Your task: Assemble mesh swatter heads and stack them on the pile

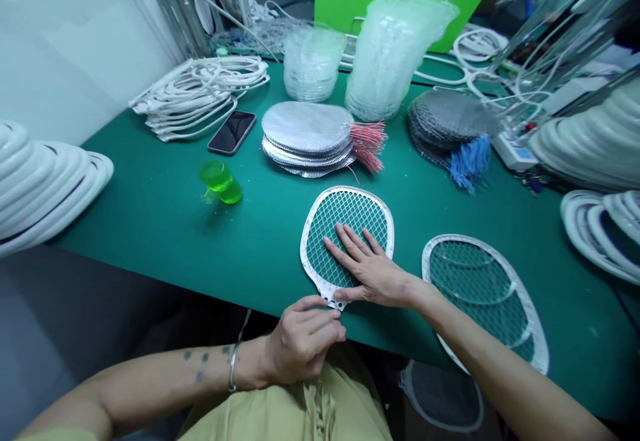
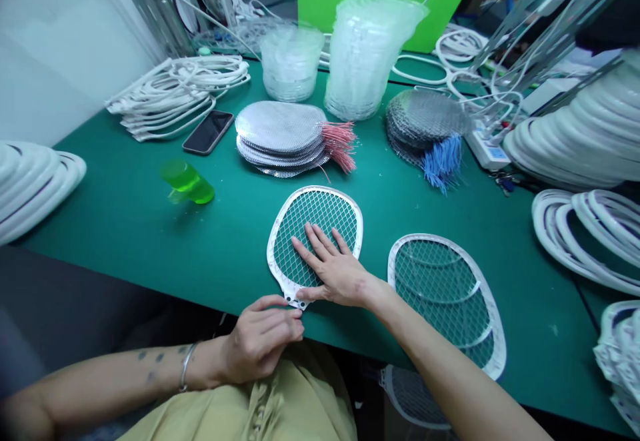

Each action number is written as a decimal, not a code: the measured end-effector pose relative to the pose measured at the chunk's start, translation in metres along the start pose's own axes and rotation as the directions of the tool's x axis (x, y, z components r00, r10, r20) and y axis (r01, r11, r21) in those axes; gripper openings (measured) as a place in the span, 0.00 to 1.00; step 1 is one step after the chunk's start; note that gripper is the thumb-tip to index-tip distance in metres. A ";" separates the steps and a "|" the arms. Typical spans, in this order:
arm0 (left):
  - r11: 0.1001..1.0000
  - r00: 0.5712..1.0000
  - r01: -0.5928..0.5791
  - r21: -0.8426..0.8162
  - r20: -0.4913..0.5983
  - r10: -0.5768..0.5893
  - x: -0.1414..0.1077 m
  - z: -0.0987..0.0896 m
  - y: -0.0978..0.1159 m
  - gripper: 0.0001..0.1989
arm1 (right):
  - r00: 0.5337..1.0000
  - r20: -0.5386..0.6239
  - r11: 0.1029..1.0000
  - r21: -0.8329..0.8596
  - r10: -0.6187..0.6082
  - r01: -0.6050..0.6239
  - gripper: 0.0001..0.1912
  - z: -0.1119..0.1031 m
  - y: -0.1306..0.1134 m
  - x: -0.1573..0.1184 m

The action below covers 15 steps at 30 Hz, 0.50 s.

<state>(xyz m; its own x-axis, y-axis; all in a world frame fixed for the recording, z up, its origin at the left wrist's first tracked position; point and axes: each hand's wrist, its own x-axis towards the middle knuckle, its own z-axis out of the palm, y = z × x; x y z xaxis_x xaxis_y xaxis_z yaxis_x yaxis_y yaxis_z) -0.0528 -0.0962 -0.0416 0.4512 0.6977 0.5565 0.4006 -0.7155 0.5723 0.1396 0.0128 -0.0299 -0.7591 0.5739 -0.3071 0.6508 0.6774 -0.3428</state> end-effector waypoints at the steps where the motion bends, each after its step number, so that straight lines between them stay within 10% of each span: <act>1: 0.997 0.997 -0.071 0.024 0.026 0.070 -0.002 0.001 -0.001 0.07 | 1.000 0.005 1.000 -0.003 0.002 -0.002 0.50 0.000 0.000 0.000; 10: 0.980 0.920 -0.060 -0.188 0.369 0.127 0.032 -0.041 -0.024 0.09 | 0.999 0.005 0.999 -0.031 -0.033 0.033 0.50 -0.001 0.000 -0.002; 15: 0.966 0.898 0.074 0.249 0.404 -0.173 0.056 -0.064 -0.061 0.37 | 0.998 0.010 0.998 -0.021 -0.066 0.066 0.47 -0.011 0.006 -0.002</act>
<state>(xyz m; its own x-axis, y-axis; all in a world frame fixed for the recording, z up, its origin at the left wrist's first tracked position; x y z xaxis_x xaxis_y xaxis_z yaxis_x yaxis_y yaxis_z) -0.1035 -0.0116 -0.0067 0.6582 0.7362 0.1572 0.6186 -0.6480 0.4443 0.1450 0.0208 -0.0214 -0.8001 0.5236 -0.2928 0.5990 0.7232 -0.3438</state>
